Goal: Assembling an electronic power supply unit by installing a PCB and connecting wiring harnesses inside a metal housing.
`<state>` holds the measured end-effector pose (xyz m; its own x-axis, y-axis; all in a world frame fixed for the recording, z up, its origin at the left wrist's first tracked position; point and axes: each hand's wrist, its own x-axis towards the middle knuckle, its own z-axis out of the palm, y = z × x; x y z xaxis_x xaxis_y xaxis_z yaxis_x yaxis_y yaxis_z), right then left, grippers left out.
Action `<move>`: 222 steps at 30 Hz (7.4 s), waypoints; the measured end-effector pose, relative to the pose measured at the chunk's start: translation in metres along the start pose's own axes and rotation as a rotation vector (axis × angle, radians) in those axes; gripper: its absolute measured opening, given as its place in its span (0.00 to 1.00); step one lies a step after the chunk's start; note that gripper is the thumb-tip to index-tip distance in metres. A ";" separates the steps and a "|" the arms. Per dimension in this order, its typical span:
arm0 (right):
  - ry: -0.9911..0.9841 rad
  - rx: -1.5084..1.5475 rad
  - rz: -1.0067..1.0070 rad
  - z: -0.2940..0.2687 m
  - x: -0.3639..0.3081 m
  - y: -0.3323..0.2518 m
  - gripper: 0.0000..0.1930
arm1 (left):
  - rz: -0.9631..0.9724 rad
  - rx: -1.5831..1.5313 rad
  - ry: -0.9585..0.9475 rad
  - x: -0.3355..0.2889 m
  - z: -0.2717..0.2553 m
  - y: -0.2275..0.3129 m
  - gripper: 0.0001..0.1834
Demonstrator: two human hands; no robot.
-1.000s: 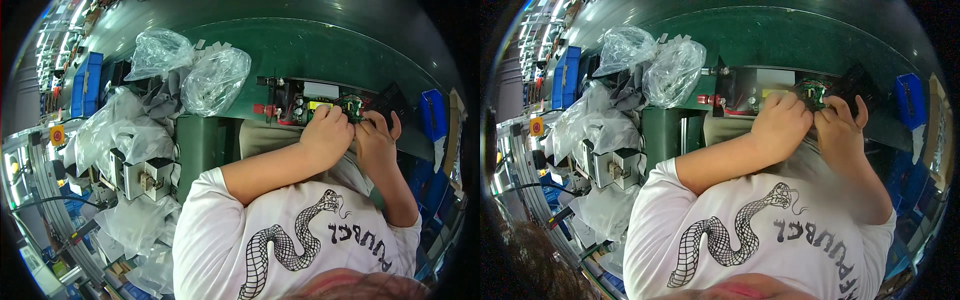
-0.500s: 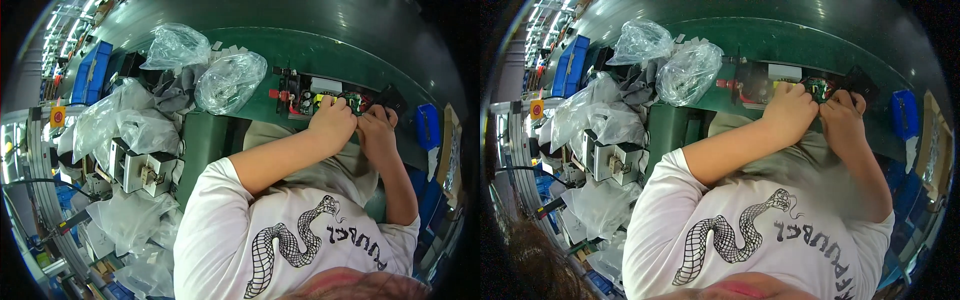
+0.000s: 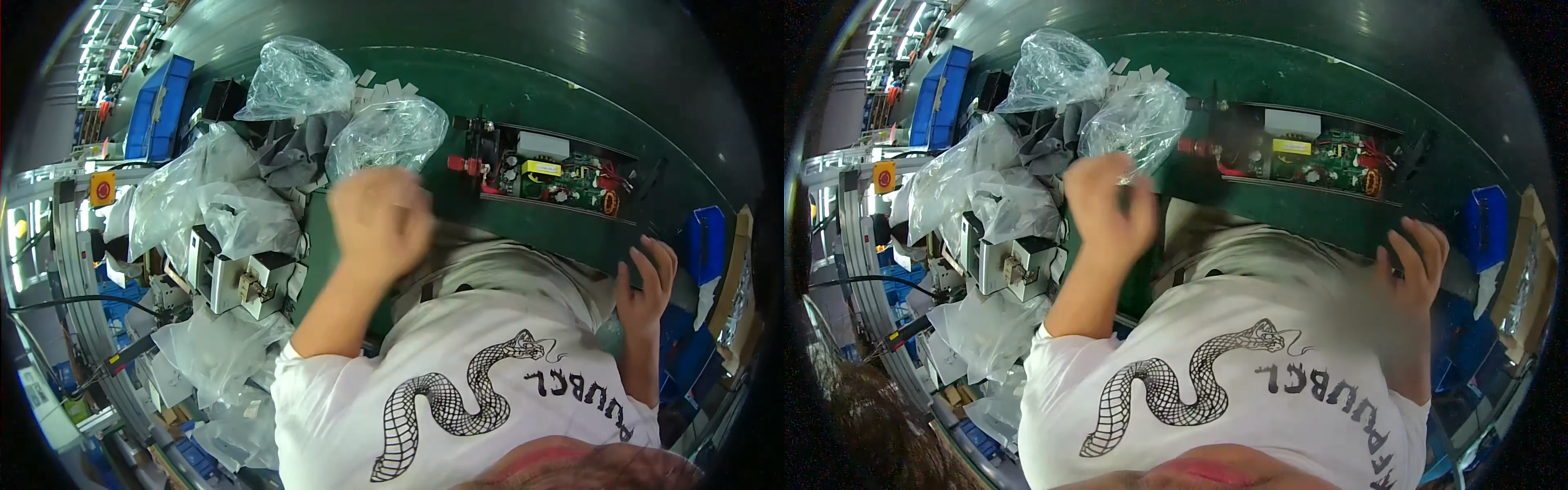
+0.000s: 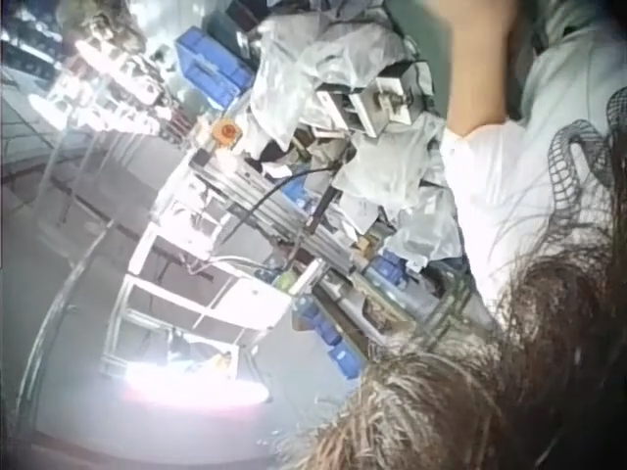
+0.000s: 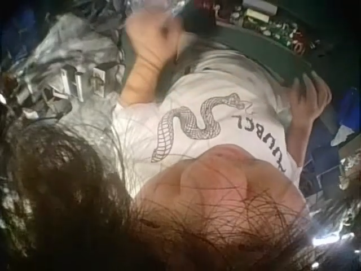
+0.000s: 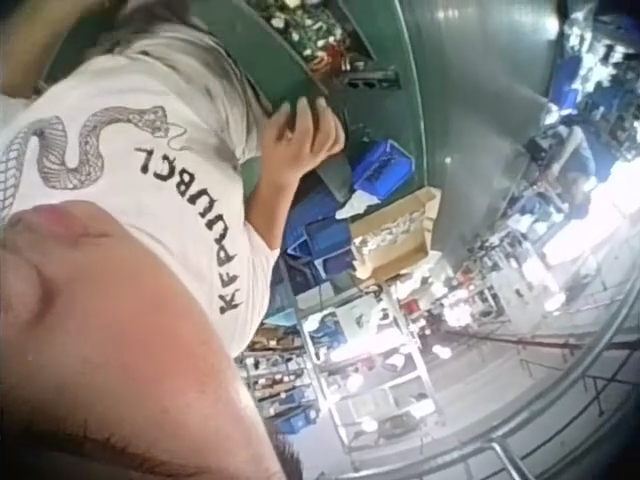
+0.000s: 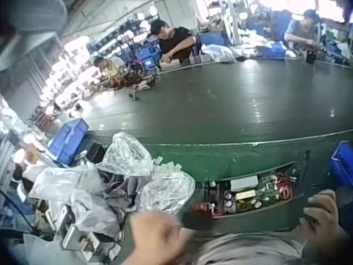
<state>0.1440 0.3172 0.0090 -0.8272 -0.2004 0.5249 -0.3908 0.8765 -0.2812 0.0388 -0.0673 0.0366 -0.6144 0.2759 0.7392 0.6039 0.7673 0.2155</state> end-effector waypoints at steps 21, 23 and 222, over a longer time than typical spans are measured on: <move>0.036 0.128 -0.007 0.029 0.021 -0.021 0.15 | -0.507 0.161 -0.580 -0.047 0.005 -0.091 0.10; 0.046 0.174 -0.010 0.030 0.021 -0.018 0.14 | -0.352 0.211 -0.326 -0.053 0.001 -0.091 0.12; -0.123 0.059 -0.129 0.110 0.066 -0.037 0.12 | 0.343 -0.448 -0.353 0.020 0.087 -0.061 0.23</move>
<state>0.0595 0.2229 -0.0347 -0.8106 -0.3645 0.4583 -0.5165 0.8139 -0.2662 -0.0544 -0.0588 -0.0172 -0.4334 0.6929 0.5762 0.9005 0.3084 0.3065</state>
